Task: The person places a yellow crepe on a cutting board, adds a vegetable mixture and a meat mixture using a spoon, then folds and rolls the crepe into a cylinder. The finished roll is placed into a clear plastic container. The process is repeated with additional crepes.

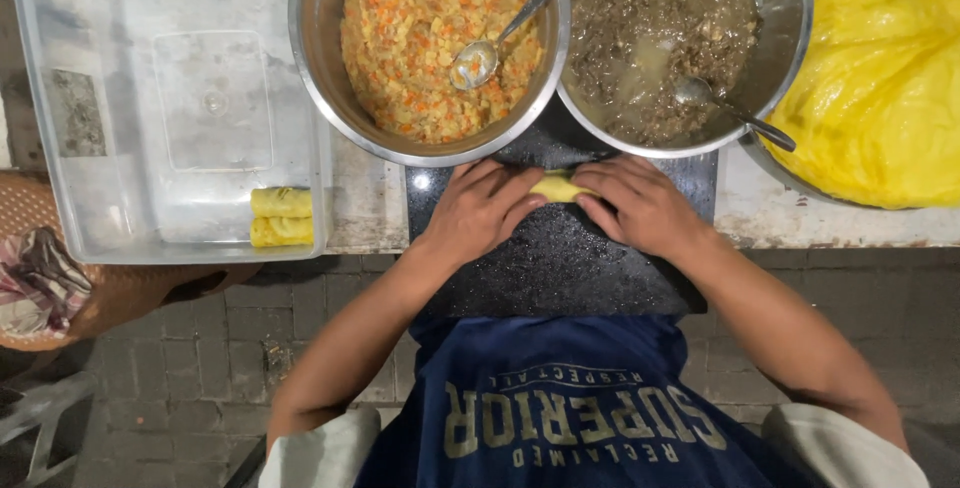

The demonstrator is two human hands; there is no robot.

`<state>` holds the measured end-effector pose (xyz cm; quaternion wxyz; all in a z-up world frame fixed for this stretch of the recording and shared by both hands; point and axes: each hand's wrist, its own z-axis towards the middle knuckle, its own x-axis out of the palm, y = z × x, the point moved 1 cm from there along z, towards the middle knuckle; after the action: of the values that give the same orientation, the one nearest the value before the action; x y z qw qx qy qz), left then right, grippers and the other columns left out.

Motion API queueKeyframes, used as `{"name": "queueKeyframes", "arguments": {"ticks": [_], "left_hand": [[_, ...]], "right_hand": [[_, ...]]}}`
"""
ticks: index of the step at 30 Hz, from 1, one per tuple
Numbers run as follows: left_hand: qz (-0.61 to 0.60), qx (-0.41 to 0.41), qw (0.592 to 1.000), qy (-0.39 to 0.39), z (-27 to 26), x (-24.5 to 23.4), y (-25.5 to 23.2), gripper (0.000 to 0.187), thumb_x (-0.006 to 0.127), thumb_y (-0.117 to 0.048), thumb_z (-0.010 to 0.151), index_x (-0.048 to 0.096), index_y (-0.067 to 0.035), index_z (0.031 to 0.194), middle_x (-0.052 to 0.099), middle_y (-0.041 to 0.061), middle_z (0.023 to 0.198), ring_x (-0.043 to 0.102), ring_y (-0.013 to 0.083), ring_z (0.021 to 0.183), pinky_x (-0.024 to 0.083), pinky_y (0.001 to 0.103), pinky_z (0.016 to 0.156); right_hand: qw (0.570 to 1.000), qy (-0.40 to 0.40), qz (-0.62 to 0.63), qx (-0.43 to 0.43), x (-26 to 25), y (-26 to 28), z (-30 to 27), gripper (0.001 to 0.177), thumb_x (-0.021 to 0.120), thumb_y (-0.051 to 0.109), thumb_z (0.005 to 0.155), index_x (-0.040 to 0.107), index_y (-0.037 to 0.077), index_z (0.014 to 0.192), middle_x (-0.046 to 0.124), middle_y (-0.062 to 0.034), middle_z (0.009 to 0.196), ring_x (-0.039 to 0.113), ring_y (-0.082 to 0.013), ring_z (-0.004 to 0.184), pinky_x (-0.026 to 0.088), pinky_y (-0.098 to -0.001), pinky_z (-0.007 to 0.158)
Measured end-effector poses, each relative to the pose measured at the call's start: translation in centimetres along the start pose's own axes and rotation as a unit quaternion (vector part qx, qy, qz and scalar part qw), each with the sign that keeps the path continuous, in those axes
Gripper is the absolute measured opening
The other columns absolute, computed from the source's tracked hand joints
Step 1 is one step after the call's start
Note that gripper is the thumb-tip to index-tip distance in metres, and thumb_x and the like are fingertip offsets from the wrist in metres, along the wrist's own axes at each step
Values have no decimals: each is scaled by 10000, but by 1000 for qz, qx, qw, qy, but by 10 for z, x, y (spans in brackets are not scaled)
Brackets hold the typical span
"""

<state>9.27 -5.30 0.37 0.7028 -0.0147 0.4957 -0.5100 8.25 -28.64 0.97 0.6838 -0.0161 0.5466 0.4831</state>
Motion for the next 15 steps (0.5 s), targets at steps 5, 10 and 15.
{"name": "queueKeyframes", "arguments": {"ticks": [5,10,15], "left_hand": [[-4,-65,997,-41,11,1,3,128,622,-259,968,695,-156,993,629,19,685,667,225,632,537,303,602],[87,-71,992,-59,25,-14,0,166,649,-269,953,716,-164,1063,652,49,706,672,210,562,533,275,491],[55,-6,998,-23,14,4,1,335,622,-334,965,647,-130,1229,688,100,1089,707,296,815,588,379,623]], "right_hand": [[985,-61,-161,11,15,-16,-5,162,644,161,961,718,99,1091,726,-51,1044,704,-248,931,570,-366,782],[977,-86,-195,-20,9,-7,-3,244,637,100,942,693,59,1176,695,-120,1139,685,-303,982,566,-393,797],[991,-61,-111,-49,7,6,2,388,707,177,897,649,36,1253,658,-163,1202,647,-342,1089,525,-444,886]]}}
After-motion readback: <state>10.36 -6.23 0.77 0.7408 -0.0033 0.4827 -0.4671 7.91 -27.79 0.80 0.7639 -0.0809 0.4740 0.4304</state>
